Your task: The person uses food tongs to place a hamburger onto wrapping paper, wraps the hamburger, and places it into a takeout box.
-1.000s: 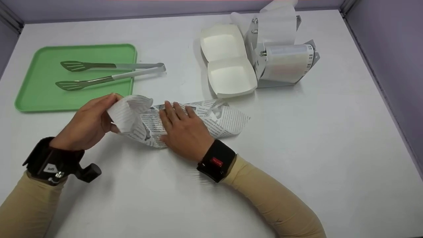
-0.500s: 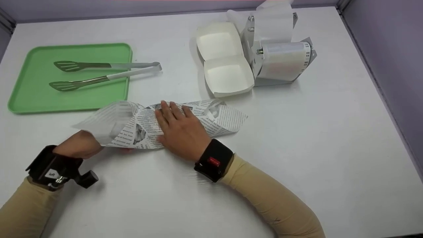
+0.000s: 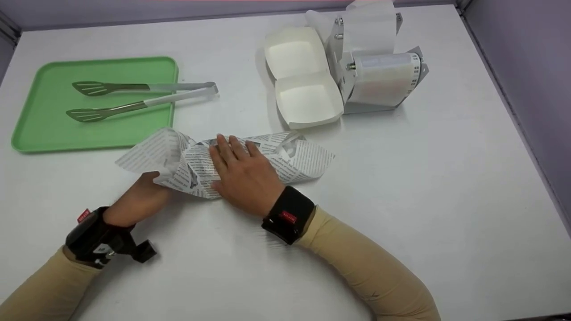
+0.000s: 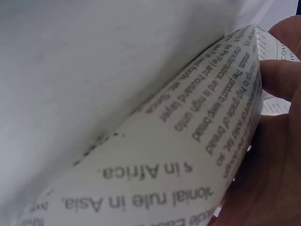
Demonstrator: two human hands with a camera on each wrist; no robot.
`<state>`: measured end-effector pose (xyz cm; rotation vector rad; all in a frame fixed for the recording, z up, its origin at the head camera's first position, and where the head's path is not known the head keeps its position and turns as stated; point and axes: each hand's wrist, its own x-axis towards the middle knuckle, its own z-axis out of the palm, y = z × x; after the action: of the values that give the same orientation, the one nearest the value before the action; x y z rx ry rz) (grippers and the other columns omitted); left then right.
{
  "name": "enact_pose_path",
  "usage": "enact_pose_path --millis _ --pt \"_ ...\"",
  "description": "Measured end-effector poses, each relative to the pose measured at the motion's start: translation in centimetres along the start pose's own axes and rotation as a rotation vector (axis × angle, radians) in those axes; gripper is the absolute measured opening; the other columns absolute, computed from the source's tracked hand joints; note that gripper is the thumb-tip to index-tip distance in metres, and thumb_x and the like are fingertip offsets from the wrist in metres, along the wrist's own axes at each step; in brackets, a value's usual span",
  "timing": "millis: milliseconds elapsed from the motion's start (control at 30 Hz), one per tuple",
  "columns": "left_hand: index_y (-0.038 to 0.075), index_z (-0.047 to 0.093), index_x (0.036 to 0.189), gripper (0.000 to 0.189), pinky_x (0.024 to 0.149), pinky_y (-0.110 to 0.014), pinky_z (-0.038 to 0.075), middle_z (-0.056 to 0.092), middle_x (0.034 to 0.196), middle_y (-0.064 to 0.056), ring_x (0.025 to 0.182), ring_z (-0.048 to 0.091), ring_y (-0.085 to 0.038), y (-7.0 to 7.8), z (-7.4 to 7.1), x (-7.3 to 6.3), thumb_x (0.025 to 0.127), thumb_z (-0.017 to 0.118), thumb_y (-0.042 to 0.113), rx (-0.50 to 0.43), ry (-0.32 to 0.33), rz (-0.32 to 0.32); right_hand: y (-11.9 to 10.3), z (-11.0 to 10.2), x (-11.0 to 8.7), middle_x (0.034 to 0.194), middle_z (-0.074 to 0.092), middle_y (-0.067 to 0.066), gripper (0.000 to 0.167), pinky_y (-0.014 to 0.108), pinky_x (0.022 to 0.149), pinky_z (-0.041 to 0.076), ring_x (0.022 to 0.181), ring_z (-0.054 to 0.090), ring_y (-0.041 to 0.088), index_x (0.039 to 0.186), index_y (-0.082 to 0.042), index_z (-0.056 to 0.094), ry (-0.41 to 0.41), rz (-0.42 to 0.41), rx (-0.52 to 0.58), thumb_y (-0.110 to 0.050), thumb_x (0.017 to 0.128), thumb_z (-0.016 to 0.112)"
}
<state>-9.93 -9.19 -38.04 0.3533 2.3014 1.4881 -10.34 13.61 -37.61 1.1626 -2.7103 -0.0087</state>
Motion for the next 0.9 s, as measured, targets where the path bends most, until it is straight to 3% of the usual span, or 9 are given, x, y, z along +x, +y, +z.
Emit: enact_pose_path --millis 100,233,333,433,467,667,900 --pt "-0.003 0.035 0.150 0.051 0.119 -0.045 0.034 0.049 0.145 -0.018 0.141 0.045 -0.028 0.3 0.6 0.1 0.101 0.046 0.006 0.058 0.066 0.073 0.0 0.0 0.0 0.156 0.046 0.020 0.064 0.048 0.112 0.045 0.142 0.049 0.034 0.150 0.000 0.045 0.013 -0.005 -0.001 -0.044 0.105 0.050" --pt "0.000 0.008 0.161 0.068 0.125 -0.043 0.025 0.029 0.160 -0.017 0.150 0.030 -0.024 0.7 0.9 0.3 0.104 0.044 0.010 0.121 0.097 0.127 0.0 0.1 0.0 0.156 0.045 0.021 0.063 0.048 0.113 0.045 0.142 0.049 0.034 0.149 0.001 0.046 0.009 -0.014 -0.007 -0.045 0.105 0.048" --pt "0.003 0.001 0.162 0.072 0.112 -0.038 0.037 0.042 0.145 -0.017 0.132 0.042 -0.024 1.1 1.1 0.6 0.104 0.042 0.009 0.236 0.095 0.142 0.1 0.1 0.0 0.154 0.047 0.021 0.054 0.047 0.112 0.045 0.142 0.050 0.034 0.136 0.002 0.059 0.023 -0.021 -0.015 -0.042 0.105 0.050" --pt "0.003 0.004 0.162 0.070 0.090 -0.035 0.039 0.045 0.112 -0.011 0.105 0.041 -0.023 1.3 1.3 1.0 0.103 0.041 0.010 0.352 0.103 0.150 0.1 0.2 0.0 0.151 0.052 0.020 0.044 0.045 0.112 0.046 0.140 0.052 0.033 0.121 0.000 0.067 0.044 -0.024 -0.015 -0.038 0.104 0.053" --pt "0.003 0.005 0.162 0.071 0.085 -0.035 0.038 0.043 0.106 -0.010 0.102 0.040 -0.023 1.4 1.4 1.1 0.102 0.042 0.012 0.384 0.107 0.152 0.1 0.2 0.0 0.148 0.055 0.019 0.042 0.045 0.112 0.046 0.139 0.053 0.033 0.119 0.000 0.068 0.049 -0.026 -0.008 -0.037 0.104 0.054" --pt "0.003 0.013 0.161 0.067 0.083 -0.035 0.042 0.044 0.104 -0.010 0.106 0.043 -0.025 1.6 1.7 1.6 0.103 0.042 0.016 0.501 0.150 0.179 0.2 0.3 0.0 0.132 0.066 0.016 0.049 0.045 0.112 0.045 0.131 0.057 0.032 0.129 0.000 0.065 0.043 -0.020 0.035 -0.040 0.103 0.055" --pt "0.003 0.025 0.159 0.061 0.080 -0.032 0.044 0.038 0.102 -0.008 0.101 0.042 -0.022 1.6 1.6 1.8 0.102 0.046 0.010 0.550 0.168 0.295 0.4 0.2 -0.1 0.137 0.064 0.015 0.049 0.045 0.113 0.044 0.132 0.057 0.030 0.134 -0.002 0.064 0.032 -0.013 0.050 -0.039 0.103 0.054"
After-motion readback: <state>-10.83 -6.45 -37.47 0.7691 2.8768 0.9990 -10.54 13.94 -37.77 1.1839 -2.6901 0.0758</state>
